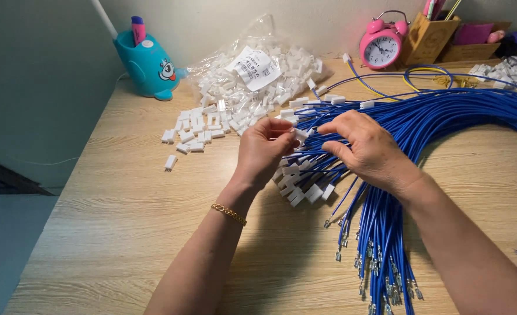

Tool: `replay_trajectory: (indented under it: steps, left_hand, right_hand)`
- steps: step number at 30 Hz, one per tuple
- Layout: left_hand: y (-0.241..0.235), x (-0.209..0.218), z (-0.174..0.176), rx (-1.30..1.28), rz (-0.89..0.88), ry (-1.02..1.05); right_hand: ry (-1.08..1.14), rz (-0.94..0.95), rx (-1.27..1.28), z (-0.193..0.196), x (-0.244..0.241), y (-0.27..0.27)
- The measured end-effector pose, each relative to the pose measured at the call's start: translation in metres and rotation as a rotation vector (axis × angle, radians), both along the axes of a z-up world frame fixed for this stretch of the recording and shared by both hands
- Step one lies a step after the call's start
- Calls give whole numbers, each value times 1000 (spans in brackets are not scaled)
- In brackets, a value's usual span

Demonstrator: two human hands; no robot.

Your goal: The person repeatedly picks up small white plastic connectors and attaches them to the ends of blue network cables. The hands work over a wooden desk, handling the cables and connectors one by one to assemble them.

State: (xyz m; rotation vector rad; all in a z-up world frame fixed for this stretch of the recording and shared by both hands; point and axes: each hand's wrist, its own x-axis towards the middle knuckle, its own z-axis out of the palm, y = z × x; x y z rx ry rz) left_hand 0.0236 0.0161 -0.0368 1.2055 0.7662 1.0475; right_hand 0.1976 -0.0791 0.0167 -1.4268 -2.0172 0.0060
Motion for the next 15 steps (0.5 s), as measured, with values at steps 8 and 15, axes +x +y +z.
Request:
replay_trajectory:
  steps: [8, 15]
  left_hand:
    - [29, -67, 20, 315, 148, 249]
    - [71, -199, -13, 473, 525, 1221]
  right_hand:
    - [-328, 136, -378, -26, 18, -43]
    - [-543, 207, -266, -50, 21, -32]
